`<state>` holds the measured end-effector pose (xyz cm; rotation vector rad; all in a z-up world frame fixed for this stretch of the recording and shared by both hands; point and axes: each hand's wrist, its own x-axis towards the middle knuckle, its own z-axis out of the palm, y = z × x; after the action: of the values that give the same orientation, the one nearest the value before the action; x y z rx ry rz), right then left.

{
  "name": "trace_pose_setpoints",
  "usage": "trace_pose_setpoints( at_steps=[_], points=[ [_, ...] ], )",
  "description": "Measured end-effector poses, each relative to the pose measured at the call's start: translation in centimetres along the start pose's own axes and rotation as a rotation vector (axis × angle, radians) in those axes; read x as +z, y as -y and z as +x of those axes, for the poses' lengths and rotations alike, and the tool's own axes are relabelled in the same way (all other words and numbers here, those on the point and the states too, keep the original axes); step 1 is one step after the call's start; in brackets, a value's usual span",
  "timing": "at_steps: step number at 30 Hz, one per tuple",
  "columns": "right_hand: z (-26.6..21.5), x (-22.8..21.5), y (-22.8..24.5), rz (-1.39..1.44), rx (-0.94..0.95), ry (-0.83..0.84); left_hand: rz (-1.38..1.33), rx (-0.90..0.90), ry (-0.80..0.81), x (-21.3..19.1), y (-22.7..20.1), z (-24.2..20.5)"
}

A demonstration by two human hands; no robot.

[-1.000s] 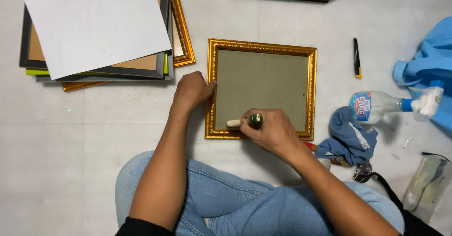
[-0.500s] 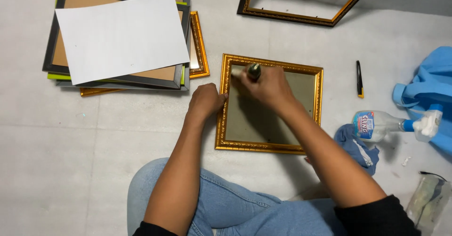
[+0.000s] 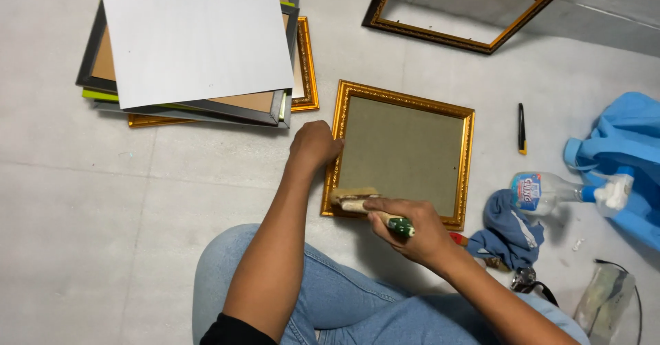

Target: Cleaning and dusting picture frames using a brush and cloth.

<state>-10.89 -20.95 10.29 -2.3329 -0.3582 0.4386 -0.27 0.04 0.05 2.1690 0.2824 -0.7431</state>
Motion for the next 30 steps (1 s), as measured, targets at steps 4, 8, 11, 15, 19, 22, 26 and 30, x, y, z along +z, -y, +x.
trace_pose_setpoints(
  at_steps=[4, 8, 11, 15, 19, 22, 26, 30],
  points=[
    [-1.6, -2.5, -2.9, 0.169, 0.250, 0.020, 0.012, 0.008, 0.052, -0.9, -1.4, -1.8],
    [-0.3, -7.8, -6.1, -0.071, 0.540, -0.142, 0.024, 0.000, 0.029, 0.0, -0.5, -0.8],
    [0.2, -10.3, -7.6, -0.163, 0.611, -0.257, 0.037, 0.010, 0.039, 0.0, -0.6, -0.7],
    [0.9, -8.9, -2.4, 0.110, 0.617, -0.175, 0.072, 0.004, 0.052, -0.2, -0.9, -0.5],
    [2.3, -9.7, -4.2, 0.044, 0.646, -0.033, 0.117, -0.013, 0.064, -0.6, -1.7, -1.2],
    [2.7, -11.1, -9.6, -0.073, 0.670, -0.240, 0.121, -0.016, 0.073, -0.8, -2.2, -1.5],
    [1.9, -11.8, -10.8, -0.002, 0.499, -0.483, 0.140, 0.001, 0.051, -0.4, -1.9, -1.0],
    [-0.2, -11.0, -7.2, 0.037, 0.588, -0.247, 0.122, -0.003, 0.038, -0.7, -2.3, -2.0]
  ],
)
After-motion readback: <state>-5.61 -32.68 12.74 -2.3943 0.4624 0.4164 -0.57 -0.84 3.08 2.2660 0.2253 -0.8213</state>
